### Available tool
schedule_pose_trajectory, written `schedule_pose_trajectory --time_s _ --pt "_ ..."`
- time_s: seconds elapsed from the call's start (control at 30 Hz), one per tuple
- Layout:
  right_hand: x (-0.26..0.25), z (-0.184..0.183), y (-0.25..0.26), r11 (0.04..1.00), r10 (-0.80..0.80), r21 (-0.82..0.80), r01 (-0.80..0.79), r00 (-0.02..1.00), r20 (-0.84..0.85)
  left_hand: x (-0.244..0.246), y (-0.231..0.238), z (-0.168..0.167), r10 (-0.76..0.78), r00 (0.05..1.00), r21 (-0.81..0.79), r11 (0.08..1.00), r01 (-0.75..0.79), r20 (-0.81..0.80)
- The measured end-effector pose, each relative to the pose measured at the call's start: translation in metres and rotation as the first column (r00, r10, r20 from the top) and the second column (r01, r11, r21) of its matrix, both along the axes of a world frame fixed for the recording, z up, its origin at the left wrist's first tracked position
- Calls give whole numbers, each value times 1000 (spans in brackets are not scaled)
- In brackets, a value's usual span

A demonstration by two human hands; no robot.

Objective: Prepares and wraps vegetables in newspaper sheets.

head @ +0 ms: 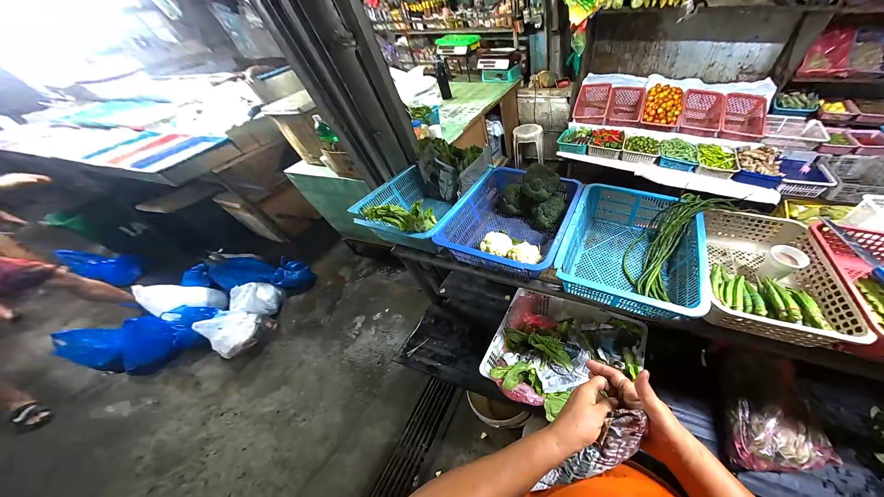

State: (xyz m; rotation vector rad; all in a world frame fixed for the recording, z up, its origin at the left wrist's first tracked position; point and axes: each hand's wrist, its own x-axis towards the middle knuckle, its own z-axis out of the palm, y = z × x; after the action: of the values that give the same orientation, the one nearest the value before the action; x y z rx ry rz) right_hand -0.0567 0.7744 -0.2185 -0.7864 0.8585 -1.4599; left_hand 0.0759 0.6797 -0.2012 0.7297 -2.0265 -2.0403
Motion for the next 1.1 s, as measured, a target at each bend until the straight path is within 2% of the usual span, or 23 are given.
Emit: schedule_pose_trajectory --time_s 0.3,0.43,0.57,0.67,0.73,0.87,1.0,1.1 --pt "-9 -10 5 999 24 40 -28 996 91 0 -2 -2 -10 1000 -27 1000 10 -15" --pt "-15 -10 11 993 26 112 -34 997 73 1 -3 -1 25 999 -4 1000 -25 -42" --pt "-26 -15 17 993 85 72 -90 994 74 3 -3 0 67 997 15 998 -67 -37" --pt "-31 -20 23 997 30 63 -35 996 87 5 -5 -2 77 997 -1 997 -77 -17" --pt "-33 -23 23 992 -51 119 41 995 80 6 -6 -2 74 997 2 997 -74 -7" --pt "-26 -22 18 976 -109 186 114 993 -37 4 -5 -1 29 999 41 999 -28 -15" --pt "-25 -24 17 980 -144 93 176 949 -281 4 -4 0 41 999 1 999 -41 15" --pt "-36 -16 25 991 26 132 23 936 -351 6 -8 -4 118 991 5 993 -118 56"
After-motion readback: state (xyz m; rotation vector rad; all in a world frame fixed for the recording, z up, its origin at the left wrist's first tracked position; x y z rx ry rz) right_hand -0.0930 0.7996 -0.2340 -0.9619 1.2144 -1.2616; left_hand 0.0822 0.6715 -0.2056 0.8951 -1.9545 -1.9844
